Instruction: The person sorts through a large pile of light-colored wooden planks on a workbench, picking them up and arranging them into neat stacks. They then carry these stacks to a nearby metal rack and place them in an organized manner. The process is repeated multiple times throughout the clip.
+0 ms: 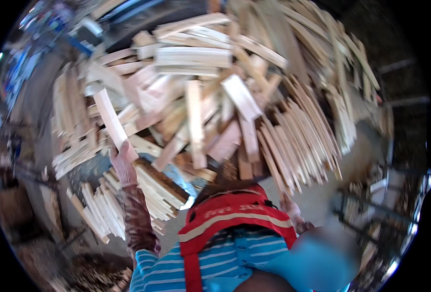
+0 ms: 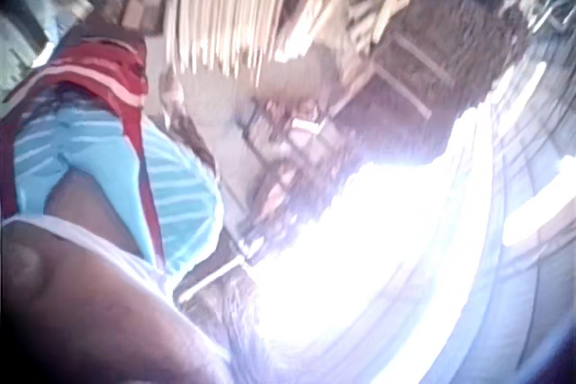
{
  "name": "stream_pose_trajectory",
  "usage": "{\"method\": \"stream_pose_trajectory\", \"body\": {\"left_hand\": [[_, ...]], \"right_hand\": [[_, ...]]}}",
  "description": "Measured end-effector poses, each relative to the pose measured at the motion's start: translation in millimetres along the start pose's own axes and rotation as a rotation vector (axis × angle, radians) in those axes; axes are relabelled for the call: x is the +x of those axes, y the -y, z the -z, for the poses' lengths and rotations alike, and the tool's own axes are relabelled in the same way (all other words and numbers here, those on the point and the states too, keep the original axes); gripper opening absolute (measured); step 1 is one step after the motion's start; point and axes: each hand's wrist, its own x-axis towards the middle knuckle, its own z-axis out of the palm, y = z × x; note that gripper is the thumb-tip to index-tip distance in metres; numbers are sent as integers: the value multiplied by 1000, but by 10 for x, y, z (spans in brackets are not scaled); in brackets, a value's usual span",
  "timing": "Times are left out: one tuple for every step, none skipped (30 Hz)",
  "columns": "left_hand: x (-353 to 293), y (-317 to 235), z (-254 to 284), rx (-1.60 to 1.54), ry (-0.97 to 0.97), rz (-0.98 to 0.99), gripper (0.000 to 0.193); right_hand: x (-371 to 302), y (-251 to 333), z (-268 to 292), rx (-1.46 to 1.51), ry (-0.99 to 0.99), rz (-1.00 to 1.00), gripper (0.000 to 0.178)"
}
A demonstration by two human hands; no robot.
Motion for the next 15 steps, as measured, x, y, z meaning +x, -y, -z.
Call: {"method": "stream_pose_trajectory", "body": {"left_hand": [[-280, 124, -174, -88, 71, 70, 36], [-545, 220, -403, -171, 134, 127, 37], [-792, 393, -616, -195, 173, 177, 39], [-1060, 548, -849, -217, 207, 226, 41], [-1409, 535, -1108, -219, 306, 286, 43], [-1773, 505, -1306, -218, 397, 349, 45], [-2051, 692, -1433, -174, 464, 341, 45], [-2267, 961, -1553, -128, 528, 324, 46], [-2467, 1240, -1628, 1, 614, 228, 47], [-2652, 1446, -1681, 140, 697, 135, 47], [-2828, 1527, -1784, 182, 736, 105, 48], [-3020, 1604, -1873, 222, 766, 77, 48], [-3170, 1723, -1946, 355, 783, 166, 55], [-3350, 1897, -1999, 484, 812, 174, 61], [-3519, 2088, -2054, 613, 841, 175, 67]], "right_hand": [[64, -62, -128, 104, -93, 86, 53], [96, -133, -282, 207, -182, 173, 51], [140, -128, -394, 228, -195, 107, 49], [159, -172, -503, 215, -209, 132, 51], [112, -56, -467, 249, -201, 110, 50], [45, 36, -395, 280, -186, 90, 50], [20, -36, -418, 286, -182, 96, 50], [68, -91, -453, 296, -179, 109, 49], [136, -121, -483, 306, -170, 131, 49], [137, -93, -445, 320, -176, 137, 48], [98, -46, -333, 328, -181, 140, 47], [80, -51, -244, 329, -182, 149, 47], [98, -79, -188, 338, -142, 138, 47], [102, -172, -201, 348, -148, 163, 48], [148, -267, -231, 359, -155, 201, 49]]}}
